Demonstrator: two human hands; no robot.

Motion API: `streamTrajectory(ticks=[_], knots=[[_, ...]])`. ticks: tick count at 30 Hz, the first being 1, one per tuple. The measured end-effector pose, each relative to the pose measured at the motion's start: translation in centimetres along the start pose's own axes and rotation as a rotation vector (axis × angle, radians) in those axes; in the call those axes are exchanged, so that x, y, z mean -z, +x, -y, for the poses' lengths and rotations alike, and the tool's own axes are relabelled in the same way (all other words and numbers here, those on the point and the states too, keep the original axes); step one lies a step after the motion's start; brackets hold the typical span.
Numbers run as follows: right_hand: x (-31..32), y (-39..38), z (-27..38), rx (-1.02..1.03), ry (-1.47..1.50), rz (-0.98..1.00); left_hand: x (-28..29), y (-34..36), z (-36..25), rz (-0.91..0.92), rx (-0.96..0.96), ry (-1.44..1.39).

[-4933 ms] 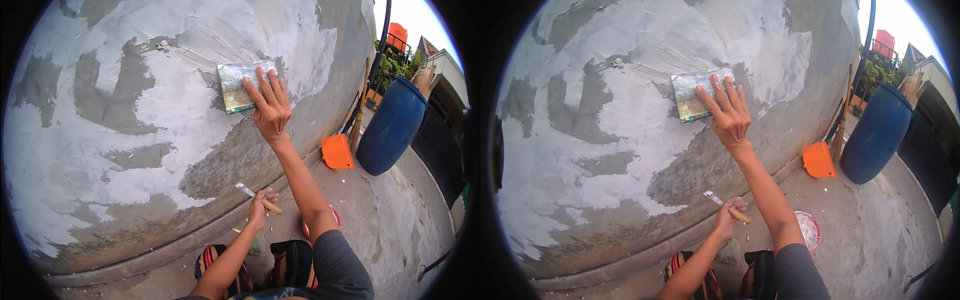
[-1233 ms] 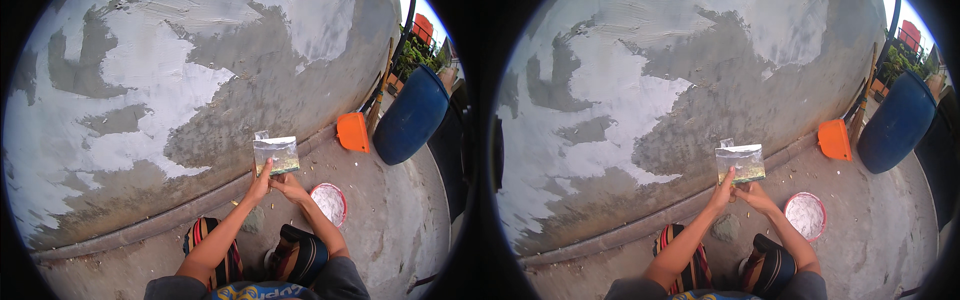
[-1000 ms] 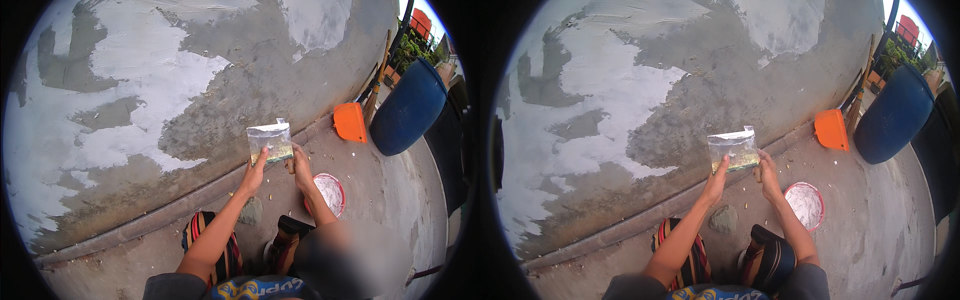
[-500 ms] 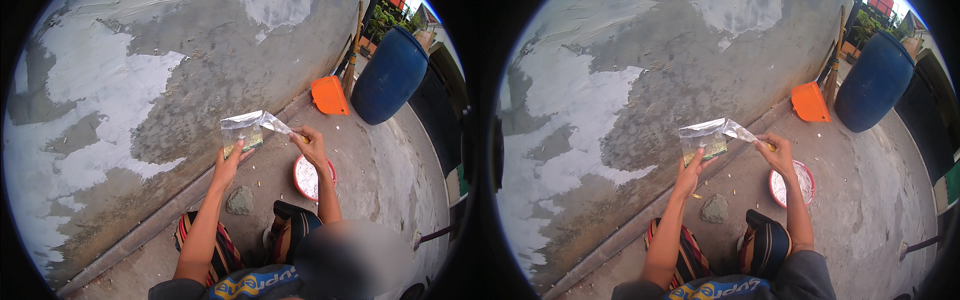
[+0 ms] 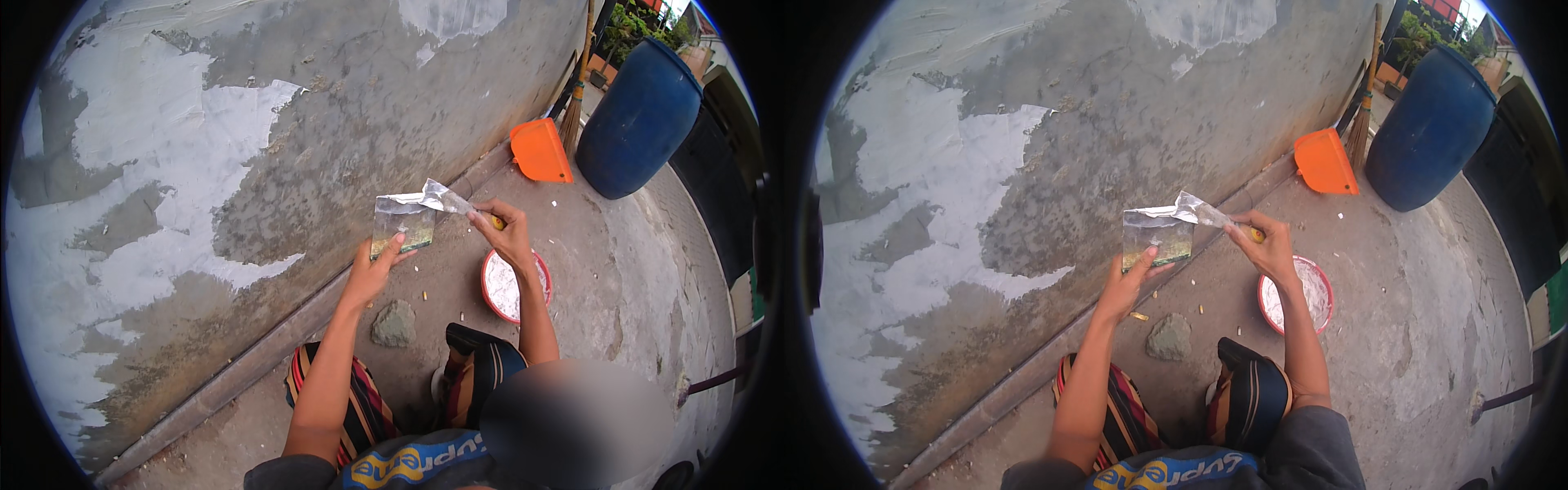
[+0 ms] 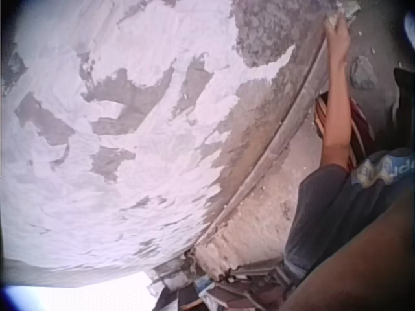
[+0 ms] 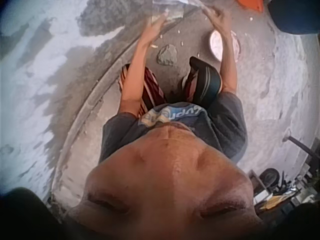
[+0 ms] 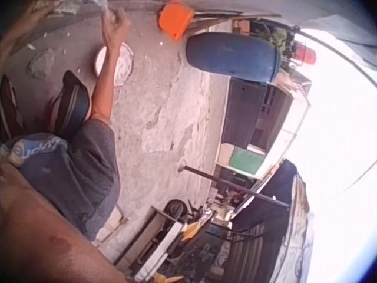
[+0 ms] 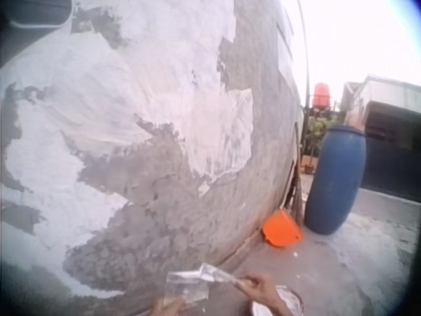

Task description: The person applies white plaster to a concrete wall using a small trowel and a larger flat tool. They scoop plaster from a red bowl, spread it onto the wall, and smooth the surface in repeated strokes.

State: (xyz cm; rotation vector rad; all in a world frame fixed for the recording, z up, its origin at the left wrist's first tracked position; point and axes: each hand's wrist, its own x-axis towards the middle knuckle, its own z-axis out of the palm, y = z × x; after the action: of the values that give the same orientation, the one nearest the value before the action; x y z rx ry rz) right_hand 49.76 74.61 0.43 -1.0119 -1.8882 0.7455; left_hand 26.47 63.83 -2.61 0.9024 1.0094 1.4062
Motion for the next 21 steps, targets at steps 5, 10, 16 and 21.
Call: streamTrajectory(ticks=[5,10,16,21], knots=[[0.6,-0.2,1.1,0.019,0.009,-0.049,-0.1,-0.1,-0.9,0.024,0.023,-0.025],[1.8,-0.2,-0.1,0.030,-0.109,-0.031,0.1,0.1,-0.5,0.004,-0.007,-0.137],[1.2,-0.2,-1.1,-0.003,-0.077,-0.029,0.2,-0.1,-1.0,-0.010,0.039,-0.128],[0.2,-0.3,-1.4,0.001,-0.083,0.011,-0.1,-0.2,-1.5,0.005,0.055,-0.044]])
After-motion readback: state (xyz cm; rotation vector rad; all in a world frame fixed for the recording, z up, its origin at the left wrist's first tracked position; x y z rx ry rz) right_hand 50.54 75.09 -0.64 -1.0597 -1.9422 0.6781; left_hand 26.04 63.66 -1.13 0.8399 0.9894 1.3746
